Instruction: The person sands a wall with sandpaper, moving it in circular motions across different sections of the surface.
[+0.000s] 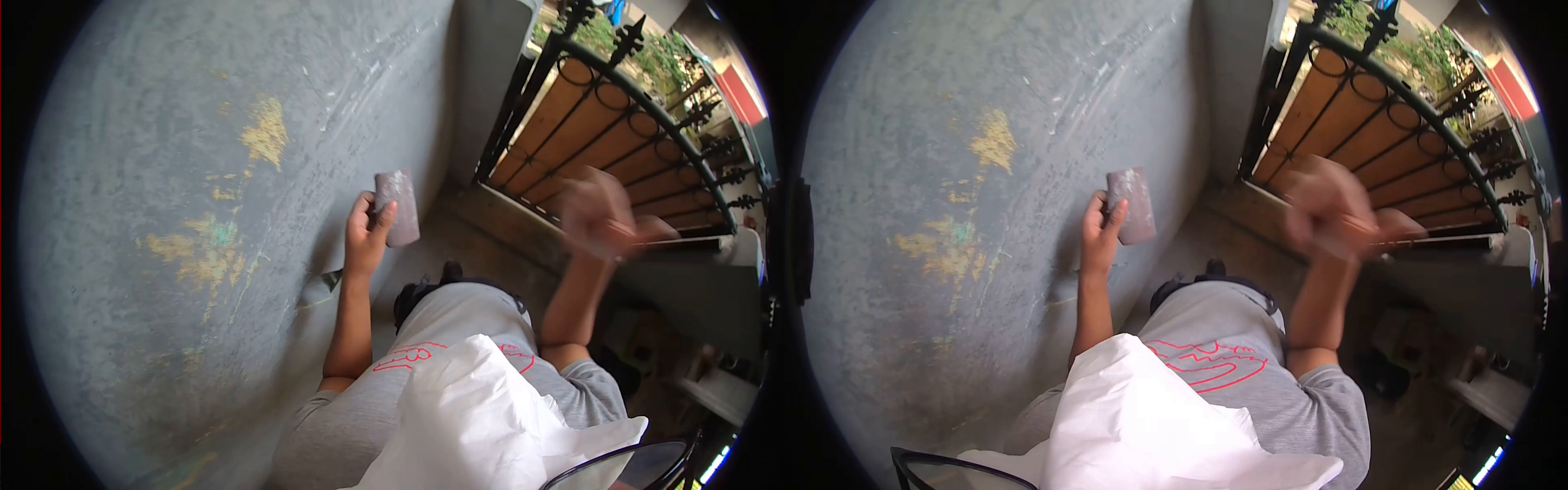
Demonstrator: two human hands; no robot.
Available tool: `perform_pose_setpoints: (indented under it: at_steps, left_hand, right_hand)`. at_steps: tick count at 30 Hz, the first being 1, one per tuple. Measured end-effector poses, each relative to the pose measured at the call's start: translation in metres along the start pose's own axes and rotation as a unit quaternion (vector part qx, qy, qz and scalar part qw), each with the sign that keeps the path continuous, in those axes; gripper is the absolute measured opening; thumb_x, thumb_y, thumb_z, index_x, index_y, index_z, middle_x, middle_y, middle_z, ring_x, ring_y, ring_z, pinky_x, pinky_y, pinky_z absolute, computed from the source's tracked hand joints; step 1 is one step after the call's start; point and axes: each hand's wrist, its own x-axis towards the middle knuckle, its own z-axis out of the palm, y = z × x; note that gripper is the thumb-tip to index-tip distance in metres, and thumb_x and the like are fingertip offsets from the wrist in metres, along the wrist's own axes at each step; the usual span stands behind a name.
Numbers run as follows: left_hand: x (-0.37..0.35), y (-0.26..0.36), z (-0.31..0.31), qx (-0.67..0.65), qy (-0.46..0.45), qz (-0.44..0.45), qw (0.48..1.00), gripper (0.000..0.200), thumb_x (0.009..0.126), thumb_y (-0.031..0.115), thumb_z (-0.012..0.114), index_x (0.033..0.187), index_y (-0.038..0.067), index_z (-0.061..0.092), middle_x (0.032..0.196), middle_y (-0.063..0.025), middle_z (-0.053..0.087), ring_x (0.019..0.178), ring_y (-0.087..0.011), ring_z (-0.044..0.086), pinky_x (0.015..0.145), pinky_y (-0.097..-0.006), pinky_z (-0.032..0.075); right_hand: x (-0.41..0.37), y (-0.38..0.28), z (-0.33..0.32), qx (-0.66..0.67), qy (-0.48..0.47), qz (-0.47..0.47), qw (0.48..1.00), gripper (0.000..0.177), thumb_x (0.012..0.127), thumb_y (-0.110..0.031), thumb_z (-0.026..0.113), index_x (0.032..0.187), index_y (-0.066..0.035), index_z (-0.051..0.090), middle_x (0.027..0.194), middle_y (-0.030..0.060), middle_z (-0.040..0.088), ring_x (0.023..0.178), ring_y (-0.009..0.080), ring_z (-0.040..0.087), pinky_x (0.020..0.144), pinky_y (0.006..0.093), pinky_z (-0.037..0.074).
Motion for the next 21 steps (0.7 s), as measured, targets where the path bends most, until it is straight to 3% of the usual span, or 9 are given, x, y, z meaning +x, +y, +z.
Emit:
perform_pose_setpoints:
  at_steps: [2,3,5,8,12,14,15,19,21]
  left_hand:
    - [-0.001,0.003,0.006,0.000,-0.012,0.000,1.000,0.027,0.099,0.029,0.068,0.098,0.005,0.055,0.086,0.0046,0.056,0.075,-0.0013,0.046,0.066,-0.0194,0.039]
    - [-0.001,0.003,0.009,0.002,-0.015,0.000,1.000,0.028,0.099,0.029,0.069,0.098,0.005,0.054,0.085,0.0048,0.055,0.074,-0.0010,0.046,0.065,-0.0191,0.038]
    - [0.000,-0.001,0.006,0.004,-0.018,0.015,1.000,0.029,0.098,0.029,0.069,0.099,0.005,0.055,0.086,0.0038,0.057,0.075,-0.0014,0.048,0.066,-0.0195,0.040]
    - [-0.002,-0.007,0.000,-0.016,-0.016,-0.009,1.000,0.032,0.098,0.030,0.070,0.106,0.003,0.056,0.102,-0.0035,0.063,0.094,-0.0071,0.056,0.085,-0.0248,0.045]
    - [-0.011,0.005,-0.007,0.009,0.014,-0.005,1.000,0.034,0.097,0.027,0.071,0.113,0.001,0.055,0.110,-0.0082,0.064,0.097,-0.0122,0.060,0.087,-0.0268,0.046]
    - [-0.020,0.023,-0.006,0.275,0.118,0.121,0.947,0.038,0.094,0.021,0.072,0.121,0.000,0.055,0.112,-0.0141,0.065,0.094,-0.0213,0.065,0.079,-0.0319,0.049]
    - [-0.026,0.031,-0.009,0.277,0.120,0.124,0.945,0.038,0.094,0.021,0.072,0.121,0.000,0.055,0.112,-0.0141,0.065,0.094,-0.0213,0.065,0.079,-0.0319,0.049]
    - [-0.060,0.052,-0.044,0.397,0.245,0.303,0.831,0.032,0.093,0.014,0.070,0.119,0.000,0.058,0.108,-0.0154,0.067,0.090,-0.0233,0.068,0.076,-0.0342,0.051]
    - [-0.081,0.061,-0.062,0.329,0.245,0.145,0.900,0.019,0.095,0.013,0.067,0.107,-0.001,0.062,0.090,-0.0128,0.069,0.072,-0.0188,0.069,0.063,-0.0288,0.051]
  right_hand:
    - [0.025,0.059,0.023,-0.244,0.019,0.168,0.955,0.101,0.081,-0.093,0.031,0.122,-0.004,0.055,0.100,0.0114,0.062,0.081,0.0189,0.064,0.051,0.0293,0.053]
    - [0.026,0.094,0.019,-0.232,0.050,0.242,0.941,0.096,0.085,-0.089,0.033,0.133,-0.008,0.052,0.118,0.0135,0.059,0.101,0.0230,0.062,0.073,0.0367,0.060]
    - [0.018,0.144,0.020,-0.146,0.005,0.274,0.951,0.075,0.100,-0.064,0.045,0.142,-0.002,0.048,0.129,0.0172,0.058,0.114,0.0241,0.059,0.087,0.0404,0.057]
    - [0.016,0.167,0.038,-0.040,-0.062,0.349,0.934,0.075,0.100,-0.053,0.056,0.152,-0.001,0.038,0.138,0.0160,0.056,0.123,0.0258,0.056,0.099,0.0378,0.051]
    - [0.019,0.195,0.042,0.098,-0.055,0.405,0.907,0.048,0.101,-0.035,0.063,0.136,-0.003,0.055,0.118,0.0053,0.067,0.107,0.0138,0.064,0.096,0.0321,0.051]
    - [0.027,0.198,0.041,0.039,0.024,0.322,0.946,0.030,0.098,-0.020,0.068,0.122,-0.004,0.061,0.110,-0.0011,0.067,0.102,0.0091,0.062,0.091,0.0283,0.049]
    - [0.037,0.190,0.044,-0.017,0.065,0.283,0.957,0.020,0.095,-0.014,0.071,0.110,-0.007,0.060,0.102,-0.0031,0.064,0.095,0.0067,0.060,0.085,0.0251,0.048]
    - [0.083,0.189,0.051,-0.096,0.197,0.051,0.974,0.010,0.099,-0.007,0.066,0.102,-0.003,0.057,0.097,-0.0023,0.060,0.094,0.0063,0.058,0.087,0.0233,0.045]
    - [0.104,0.204,0.054,-0.158,0.228,-0.037,0.960,0.010,0.098,-0.001,0.064,0.106,-0.001,0.059,0.110,0.0041,0.067,0.095,0.0071,0.058,0.087,0.0233,0.046]
